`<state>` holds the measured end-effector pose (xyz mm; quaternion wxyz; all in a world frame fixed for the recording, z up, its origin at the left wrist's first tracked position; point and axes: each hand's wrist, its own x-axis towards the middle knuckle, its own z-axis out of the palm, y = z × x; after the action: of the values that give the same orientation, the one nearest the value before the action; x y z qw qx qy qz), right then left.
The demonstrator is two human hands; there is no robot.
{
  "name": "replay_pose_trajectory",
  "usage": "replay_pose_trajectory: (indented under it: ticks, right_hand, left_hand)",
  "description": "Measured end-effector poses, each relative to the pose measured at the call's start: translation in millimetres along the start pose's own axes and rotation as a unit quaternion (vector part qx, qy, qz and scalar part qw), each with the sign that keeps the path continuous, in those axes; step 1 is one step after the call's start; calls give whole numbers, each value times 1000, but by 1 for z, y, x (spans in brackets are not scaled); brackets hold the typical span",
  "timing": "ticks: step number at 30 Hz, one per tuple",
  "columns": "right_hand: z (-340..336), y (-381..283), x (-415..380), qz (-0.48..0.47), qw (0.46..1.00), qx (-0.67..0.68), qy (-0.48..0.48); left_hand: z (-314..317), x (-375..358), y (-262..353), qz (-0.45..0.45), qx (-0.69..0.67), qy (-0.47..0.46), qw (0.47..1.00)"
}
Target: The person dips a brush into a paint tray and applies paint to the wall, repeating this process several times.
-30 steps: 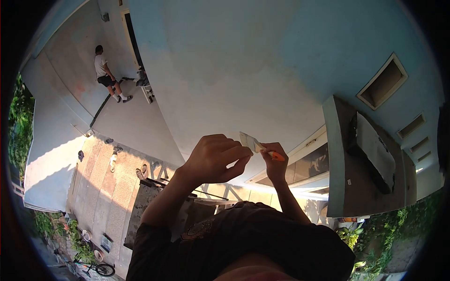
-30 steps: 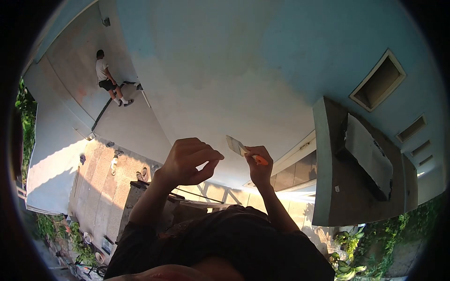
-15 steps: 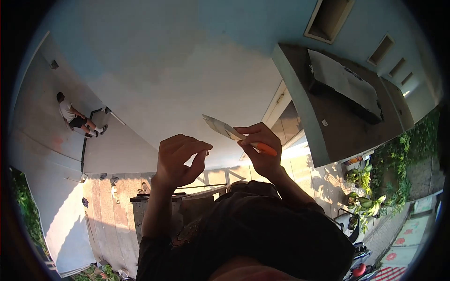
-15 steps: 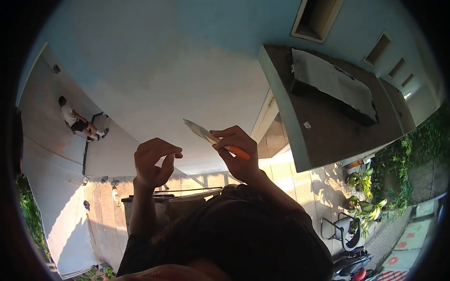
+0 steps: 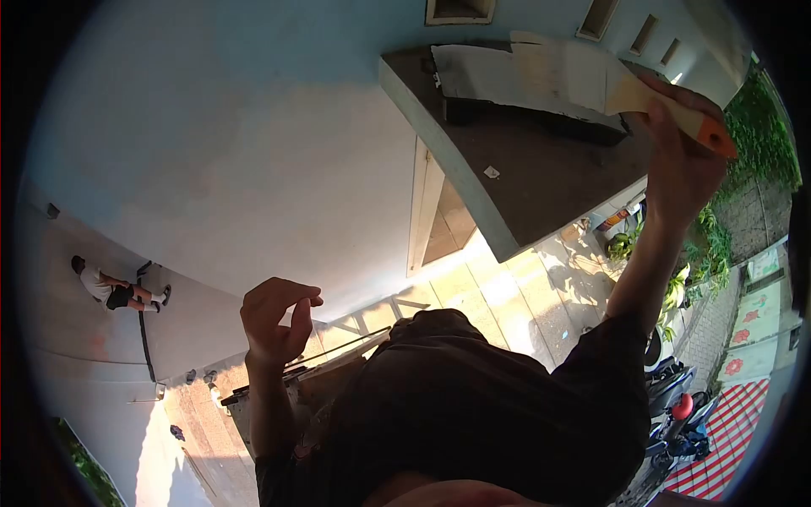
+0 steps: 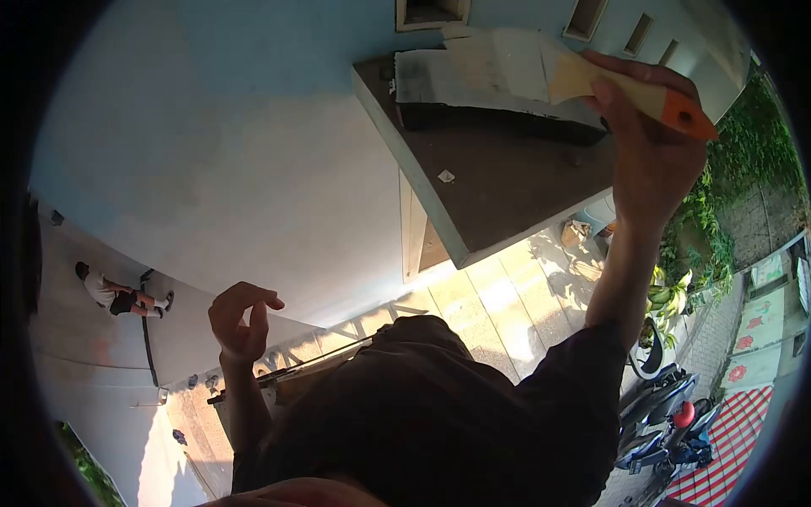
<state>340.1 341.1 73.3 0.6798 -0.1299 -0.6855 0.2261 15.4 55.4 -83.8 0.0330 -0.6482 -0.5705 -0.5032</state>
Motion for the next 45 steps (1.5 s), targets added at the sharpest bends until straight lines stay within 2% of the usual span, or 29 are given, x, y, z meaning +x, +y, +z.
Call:
replay_pose_trajectory:
  ticks: [2,4,6,7,9,10,12,13,15,16,18,23,25,31,35,38,40,41,43,45]
  right_hand:
    - [-26,31,48,25,996,-89,-22]
    - [-32,59,82,4,993,-76,-90]
    - [-38,93,115,29,983,-132,-127]
    - [-30,90,116,30,983,-134,-125]
    - [-7,83,117,108,970,-138,-170]
    - [-8,96,122,108,970,-140,-167]
    - [-10,134,133,96,953,-139,-250]
    - [-10,138,134,94,954,-143,-245]
    - [0,141,132,20,916,-303,-261]
    - [5,139,129,85,923,-281,-249]
    - [12,132,125,111,924,-277,-239]
    - [16,131,116,166,925,-264,-219]
    - [13,130,115,201,927,-216,-229]
    - [2,128,118,172,924,-252,-231]
    - [-16,152,128,140,930,-256,-222]
    - [-23,157,134,152,948,-190,-205]
    - [-24,154,133,231,953,-67,-182]
    - [-30,165,135,229,954,-66,-184]
    - [-40,192,137,244,935,-57,-250]
    - [-38,196,131,259,933,-55,-244]
  left_hand:
    - [10,-1,0,13,6,-26,1000]
    - [19,4,5,28,6,-49,998]
    - [30,-1,-2,24,-2,-59,998]
    - [34,-4,-6,9,-11,-63,998]
    - [44,-8,-13,-5,-21,-68,997]
    - [49,-9,-17,-15,-21,-80,996]
    - [56,-10,-23,-30,-21,-97,995]
    - [58,-13,-27,-40,-22,-101,994]
    - [60,-16,-32,-62,-26,-107,992]
    - [59,-19,-33,-61,-28,-109,992]
    - [59,-20,-37,-87,-39,-98,991]
    - [55,-22,-40,-85,-18,-99,991]
    - [54,-23,-41,-92,-25,-97,991]
    - [54,-21,-36,-78,-25,-101,992]
    - [55,-21,-36,-73,-28,-95,992]
    - [55,-19,-32,-65,-28,-95,993]
    - [55,-17,-30,-60,-25,-101,993]
    - [56,-17,-30,-60,-23,-99,993]
    - [57,-17,-29,-58,-32,-95,993]
    - [57,-15,-27,-57,-30,-94,993]
